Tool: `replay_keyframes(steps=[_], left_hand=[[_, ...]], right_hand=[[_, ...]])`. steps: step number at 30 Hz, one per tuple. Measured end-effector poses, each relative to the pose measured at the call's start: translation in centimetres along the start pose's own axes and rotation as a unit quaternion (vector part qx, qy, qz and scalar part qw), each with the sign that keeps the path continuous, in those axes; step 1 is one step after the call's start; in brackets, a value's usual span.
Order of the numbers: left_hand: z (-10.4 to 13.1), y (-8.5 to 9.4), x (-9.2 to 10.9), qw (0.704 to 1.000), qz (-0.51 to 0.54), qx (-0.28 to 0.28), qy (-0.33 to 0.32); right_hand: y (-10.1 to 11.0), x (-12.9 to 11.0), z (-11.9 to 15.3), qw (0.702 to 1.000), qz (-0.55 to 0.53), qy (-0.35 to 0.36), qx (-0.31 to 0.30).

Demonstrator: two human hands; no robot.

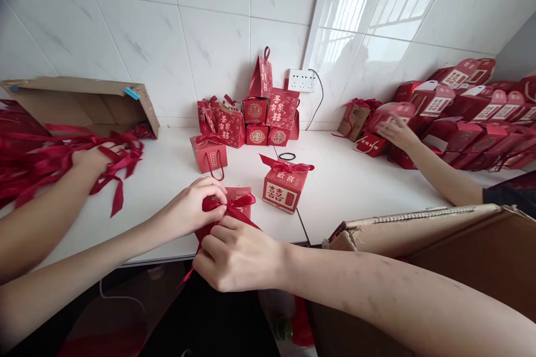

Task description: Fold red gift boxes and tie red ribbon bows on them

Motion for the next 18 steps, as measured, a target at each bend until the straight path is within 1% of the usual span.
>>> replay_keyframes(steps=[7,14,18], left_hand=[[0.1,0.0,0.1,1.0,0.007,0.01,0.017],[0.1,-0.5,-0.6,1.0,0.012,0.005,0.02],[0.1,-0.6,-0.9,0.999,0.02,0.008,0.032]], right_hand=[[-0.5,-0.2,0.1,1.0,-0.017,0.002,-0.01],[-0.2,-0.2,-0.5,1.0,-0.023,0.012,0.01],[-0.4,-0.2,-1.0,0.999,-0.04,-0.006,0.019]])
Point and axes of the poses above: each hand's wrist, its own z-axis away from the middle knuckle, its own y-axis out of the back of the hand, x = y × z, the point moved 10 cm from there along -z, towards the middle knuckle, and after that the axes turned 13 degrees about x, right-handed, at the moved point
